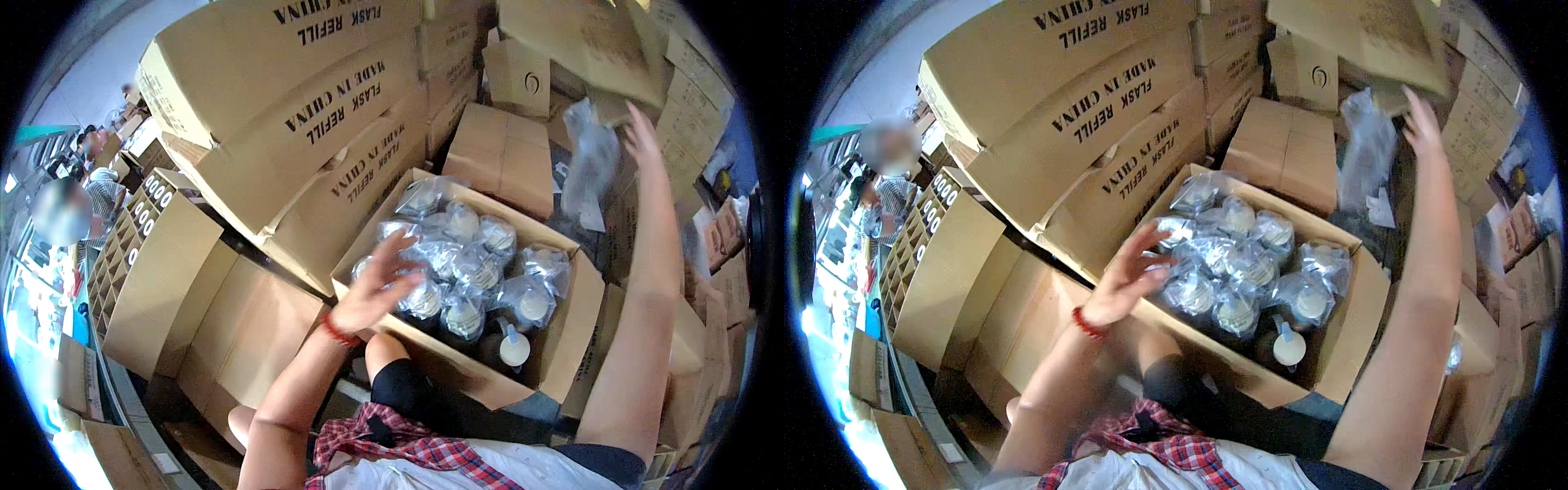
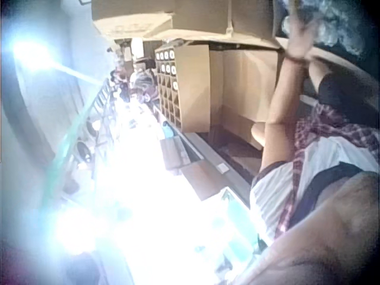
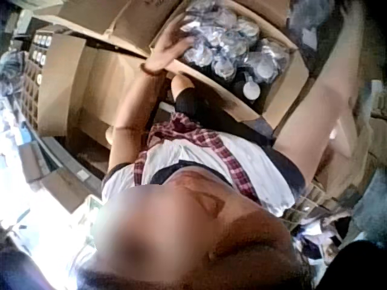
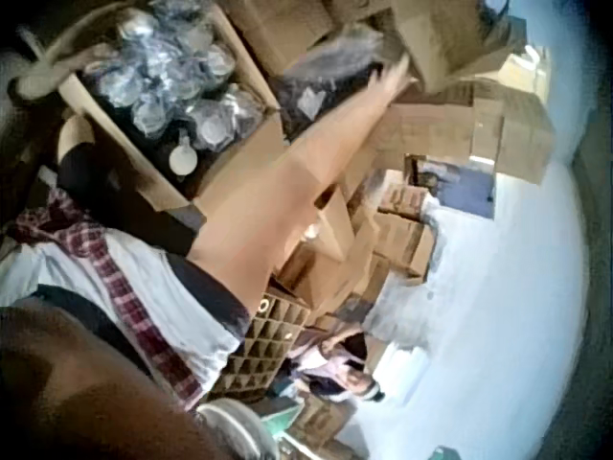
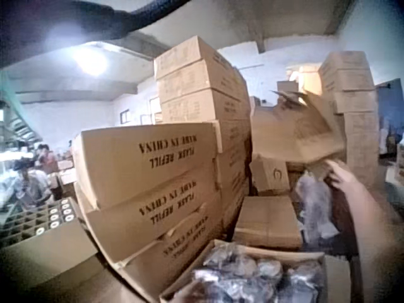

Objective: The person opens a cardboard box containing glass jars, then inserts folded pink paper pieces into each jar one by one. The person works from a seated position on the floor, handling the paper and jars directly with both hands.

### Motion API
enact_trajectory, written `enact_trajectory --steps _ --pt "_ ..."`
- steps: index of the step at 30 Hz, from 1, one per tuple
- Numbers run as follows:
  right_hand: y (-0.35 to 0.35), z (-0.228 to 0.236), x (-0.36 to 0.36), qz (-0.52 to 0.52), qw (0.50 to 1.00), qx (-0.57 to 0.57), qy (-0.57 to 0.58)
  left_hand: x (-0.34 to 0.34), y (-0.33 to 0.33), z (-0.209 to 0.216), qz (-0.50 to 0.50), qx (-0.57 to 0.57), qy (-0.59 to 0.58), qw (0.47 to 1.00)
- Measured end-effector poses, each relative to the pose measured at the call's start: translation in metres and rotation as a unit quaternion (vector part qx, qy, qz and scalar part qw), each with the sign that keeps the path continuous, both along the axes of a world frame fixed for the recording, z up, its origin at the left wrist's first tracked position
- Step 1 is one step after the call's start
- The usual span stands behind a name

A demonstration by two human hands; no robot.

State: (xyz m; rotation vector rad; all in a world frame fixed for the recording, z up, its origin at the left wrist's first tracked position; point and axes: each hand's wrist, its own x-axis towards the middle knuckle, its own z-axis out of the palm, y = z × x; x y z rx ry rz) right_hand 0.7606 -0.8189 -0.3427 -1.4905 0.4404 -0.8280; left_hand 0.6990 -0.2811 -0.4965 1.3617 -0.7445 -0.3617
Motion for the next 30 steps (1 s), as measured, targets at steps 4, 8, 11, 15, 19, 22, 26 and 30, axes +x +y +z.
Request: enact_trajectory --steps 4,8,11,15,19,22,26,30 --pt "0.206 -0.016 0.076 0.147 0.961 -0.231 -0.023 -0.034 0.113 -0.049 0.266 0.044 0.184 0.945" --pt "0.348 -0.039 0.085 0.258 0.814 -0.519 -0.05 -0.062 0.184 -0.064 0.298 0.089 0.248 0.918" --pt "0.422 -0.027 0.09 0.245 0.759 -0.581 -0.16 -0.072 0.212 -0.066 0.328 0.092 0.252 0.906" --pt "0.496 0.027 0.059 0.345 0.712 -0.487 -0.371 -0.093 0.223 -0.06 0.338 0.037 0.255 0.905" --pt "0.584 0.051 -0.056 0.709 0.516 -0.19 -0.441 -0.147 0.242 -0.115 0.348 -0.022 0.323 0.88" --pt "0.616 0.068 -0.137 0.806 0.381 -0.081 -0.445 -0.18 0.229 -0.183 0.343 0.091 0.31 0.882" --pt "0.657 0.061 -0.181 0.836 0.307 0.011 -0.455 -0.238 0.249 -0.237 0.357 0.094 0.399 0.84" --pt "0.676 0.058 -0.188 0.834 0.302 0.033 -0.46 -0.27 0.265 -0.265 0.359 0.042 0.483 0.798"
